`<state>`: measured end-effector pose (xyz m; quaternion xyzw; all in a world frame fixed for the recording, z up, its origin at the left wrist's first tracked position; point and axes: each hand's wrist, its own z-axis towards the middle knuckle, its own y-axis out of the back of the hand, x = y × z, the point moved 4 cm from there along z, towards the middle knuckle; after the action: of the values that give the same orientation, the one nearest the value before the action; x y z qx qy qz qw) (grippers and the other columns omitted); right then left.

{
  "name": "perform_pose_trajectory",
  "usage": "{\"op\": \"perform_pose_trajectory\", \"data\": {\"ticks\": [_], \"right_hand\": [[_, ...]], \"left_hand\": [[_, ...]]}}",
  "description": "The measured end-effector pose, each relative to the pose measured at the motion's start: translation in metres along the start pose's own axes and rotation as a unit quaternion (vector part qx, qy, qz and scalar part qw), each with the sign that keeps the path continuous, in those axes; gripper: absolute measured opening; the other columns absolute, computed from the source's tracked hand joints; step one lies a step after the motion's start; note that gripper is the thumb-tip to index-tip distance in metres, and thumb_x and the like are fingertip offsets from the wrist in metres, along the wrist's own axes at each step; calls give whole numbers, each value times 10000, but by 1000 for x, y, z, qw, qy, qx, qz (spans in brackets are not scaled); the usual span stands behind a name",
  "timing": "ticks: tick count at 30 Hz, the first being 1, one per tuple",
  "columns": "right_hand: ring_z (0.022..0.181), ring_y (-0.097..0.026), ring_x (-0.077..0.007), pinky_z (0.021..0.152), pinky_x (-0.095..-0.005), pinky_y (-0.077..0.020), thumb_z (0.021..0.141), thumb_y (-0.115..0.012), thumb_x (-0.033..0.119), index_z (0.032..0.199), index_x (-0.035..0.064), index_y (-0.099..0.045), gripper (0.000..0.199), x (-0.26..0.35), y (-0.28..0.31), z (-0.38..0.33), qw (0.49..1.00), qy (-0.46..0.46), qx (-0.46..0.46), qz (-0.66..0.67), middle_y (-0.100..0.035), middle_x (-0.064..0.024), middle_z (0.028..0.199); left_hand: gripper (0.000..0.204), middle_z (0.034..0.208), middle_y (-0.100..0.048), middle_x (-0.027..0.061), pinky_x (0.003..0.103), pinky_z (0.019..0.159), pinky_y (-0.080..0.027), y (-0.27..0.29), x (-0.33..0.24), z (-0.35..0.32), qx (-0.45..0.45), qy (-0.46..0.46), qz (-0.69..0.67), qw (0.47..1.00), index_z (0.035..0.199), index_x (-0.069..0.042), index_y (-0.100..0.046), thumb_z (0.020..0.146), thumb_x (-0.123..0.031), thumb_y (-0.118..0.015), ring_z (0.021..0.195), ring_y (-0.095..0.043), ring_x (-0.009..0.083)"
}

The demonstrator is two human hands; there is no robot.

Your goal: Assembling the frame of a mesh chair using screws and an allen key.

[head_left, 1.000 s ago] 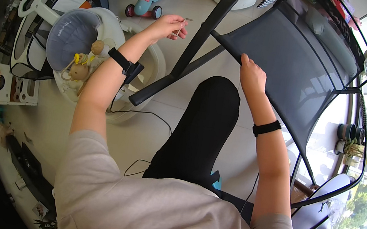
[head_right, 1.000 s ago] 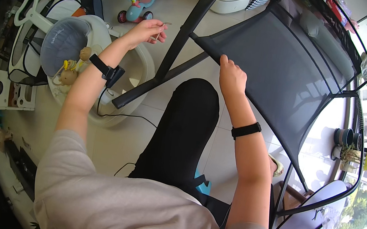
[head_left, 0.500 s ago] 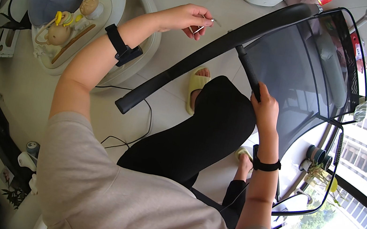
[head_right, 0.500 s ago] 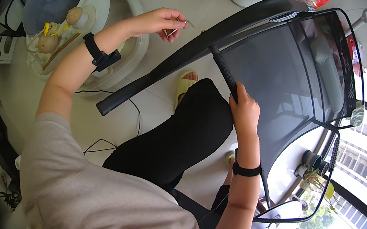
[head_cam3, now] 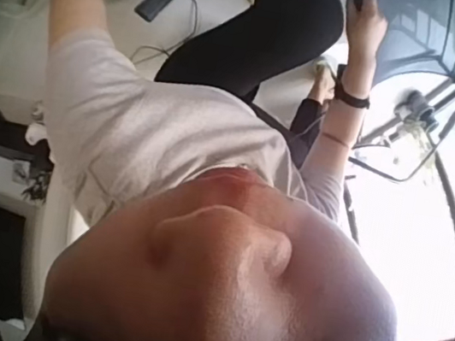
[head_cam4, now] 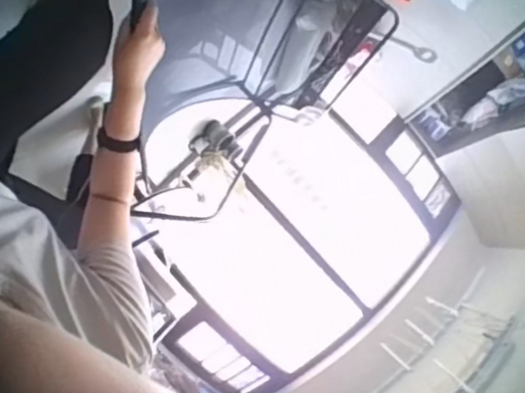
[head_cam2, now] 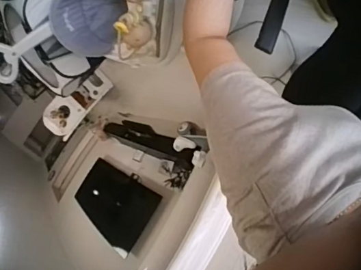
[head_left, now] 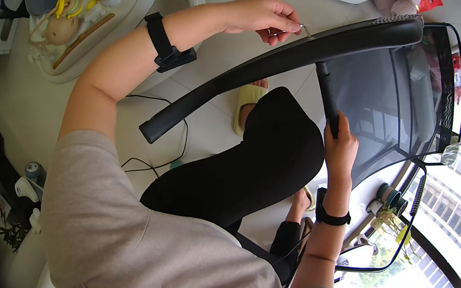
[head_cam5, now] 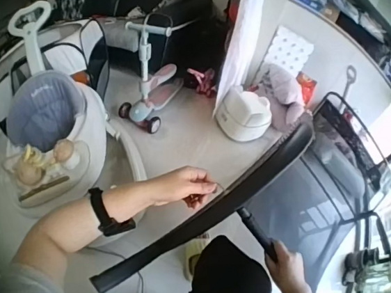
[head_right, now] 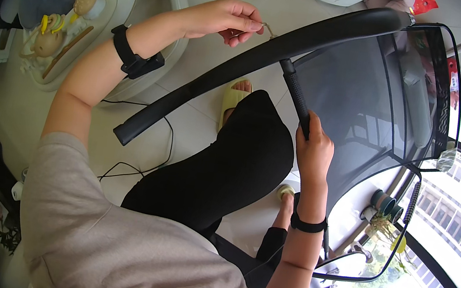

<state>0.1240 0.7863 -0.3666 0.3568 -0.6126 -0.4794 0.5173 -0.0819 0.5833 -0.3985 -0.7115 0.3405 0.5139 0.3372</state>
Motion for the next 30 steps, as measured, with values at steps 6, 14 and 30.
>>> {"op": "perform_pose_trajectory", "data": {"ticks": [6,14,30], "right_hand": [[626,-609,-316,563,-369,-477,765,-609,93,1062,91,-541,305,-1,-1,-1,1000,1,-4,-3,-602,-150,694],[630,-610,-319,565,-369,-476,772,-604,102,1067,86,-540,302,1,-2,-1,1000,-1,-2,-3,-604,-154,702],[626,-612,-306,567,-358,-476,765,-617,107,1097,96,-537,342,0,-4,0,1000,4,-5,-12,-602,-148,693]], "left_hand": [[215,658,-516,-23,193,542,-410,1,0,2,9,-8,-6,1000,915,-48,-559,893,-257,-513,545,-470,55],[198,659,-523,-6,205,531,-416,0,1,1,-8,-15,16,1000,889,-35,-562,891,-228,-520,543,-481,68],[210,647,-513,-13,194,507,-390,-1,-4,-4,-28,-54,69,996,920,-29,-567,899,-231,-515,529,-468,59]]}}
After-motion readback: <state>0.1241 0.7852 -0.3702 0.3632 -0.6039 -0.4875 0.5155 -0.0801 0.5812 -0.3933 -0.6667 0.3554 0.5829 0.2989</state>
